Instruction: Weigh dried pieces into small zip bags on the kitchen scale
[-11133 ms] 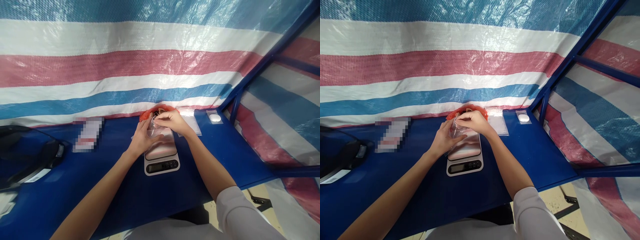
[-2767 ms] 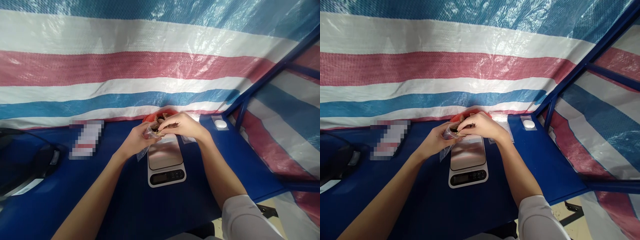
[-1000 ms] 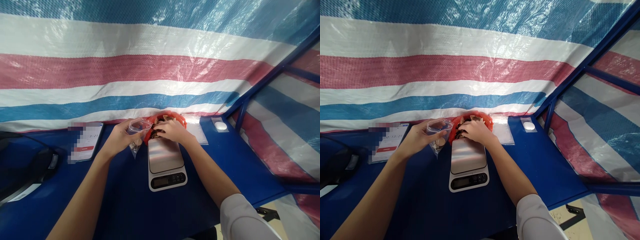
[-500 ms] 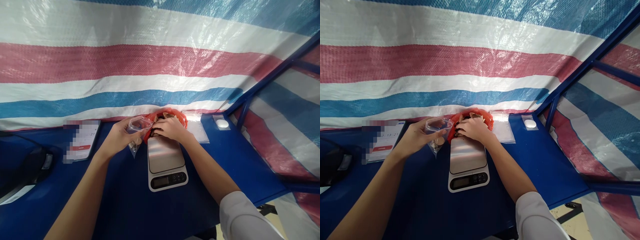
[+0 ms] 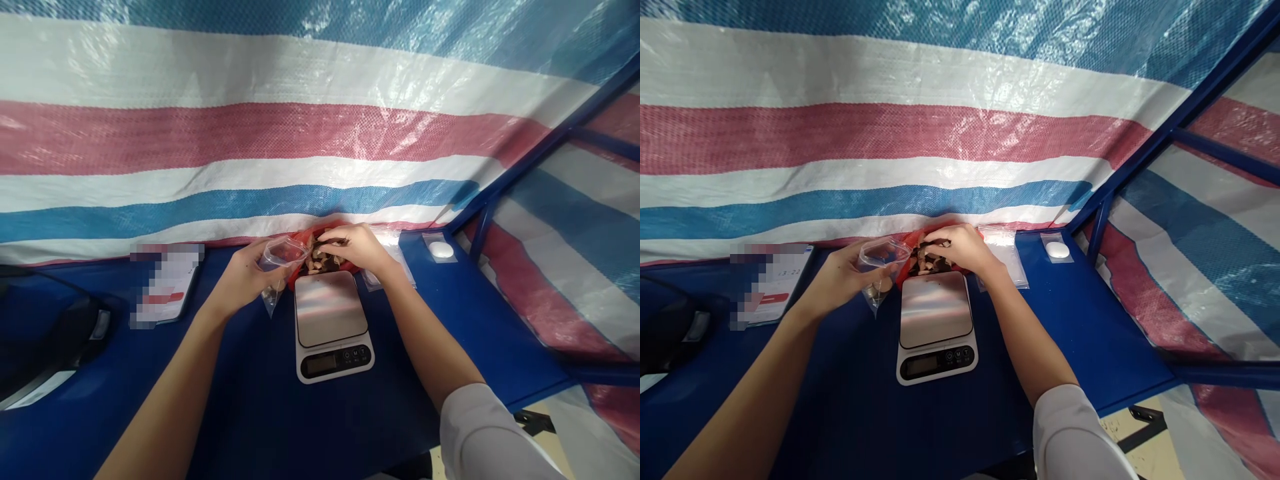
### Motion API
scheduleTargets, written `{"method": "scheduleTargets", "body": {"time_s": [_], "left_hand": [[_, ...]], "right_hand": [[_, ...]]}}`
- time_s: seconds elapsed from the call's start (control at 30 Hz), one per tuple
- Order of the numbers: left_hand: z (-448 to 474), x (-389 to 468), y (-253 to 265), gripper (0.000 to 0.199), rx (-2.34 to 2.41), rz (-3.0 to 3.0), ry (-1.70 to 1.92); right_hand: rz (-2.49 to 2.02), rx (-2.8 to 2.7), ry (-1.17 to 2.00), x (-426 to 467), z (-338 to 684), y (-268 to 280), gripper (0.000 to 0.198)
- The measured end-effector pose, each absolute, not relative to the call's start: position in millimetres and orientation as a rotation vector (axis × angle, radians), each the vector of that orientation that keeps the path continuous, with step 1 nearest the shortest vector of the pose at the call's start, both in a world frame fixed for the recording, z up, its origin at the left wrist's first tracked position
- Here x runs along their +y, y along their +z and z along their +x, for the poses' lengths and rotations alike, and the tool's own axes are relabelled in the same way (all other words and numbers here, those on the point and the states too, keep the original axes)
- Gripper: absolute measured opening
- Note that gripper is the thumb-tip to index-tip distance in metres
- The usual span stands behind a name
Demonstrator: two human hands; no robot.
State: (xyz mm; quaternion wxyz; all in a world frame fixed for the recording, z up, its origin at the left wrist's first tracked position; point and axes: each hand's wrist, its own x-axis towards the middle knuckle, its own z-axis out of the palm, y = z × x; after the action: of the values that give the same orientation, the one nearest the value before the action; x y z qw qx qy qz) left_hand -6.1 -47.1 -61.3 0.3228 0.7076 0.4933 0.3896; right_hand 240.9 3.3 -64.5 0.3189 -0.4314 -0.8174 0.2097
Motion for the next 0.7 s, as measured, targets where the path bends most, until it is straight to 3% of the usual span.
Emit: {"method": "scheduleTargets", "body": {"time_s": [0.3,0.53,0.7], "left_hand": [[6,-50,-64,0.06,1.238,1.924,0.967],[17,-51,-67,0.04,1.15,2.041,0.978],[19,-52,-70,0.037,1.171,2.044,0.984]], "right_hand": [[-0.953,-1.951,0.755,-14,240,-41,0.016],[-1.01,-2.194,0.635,-27,222,-36,0.016],[-1.109,-2.37,0.478,-27,213,-42,0.018]]}}
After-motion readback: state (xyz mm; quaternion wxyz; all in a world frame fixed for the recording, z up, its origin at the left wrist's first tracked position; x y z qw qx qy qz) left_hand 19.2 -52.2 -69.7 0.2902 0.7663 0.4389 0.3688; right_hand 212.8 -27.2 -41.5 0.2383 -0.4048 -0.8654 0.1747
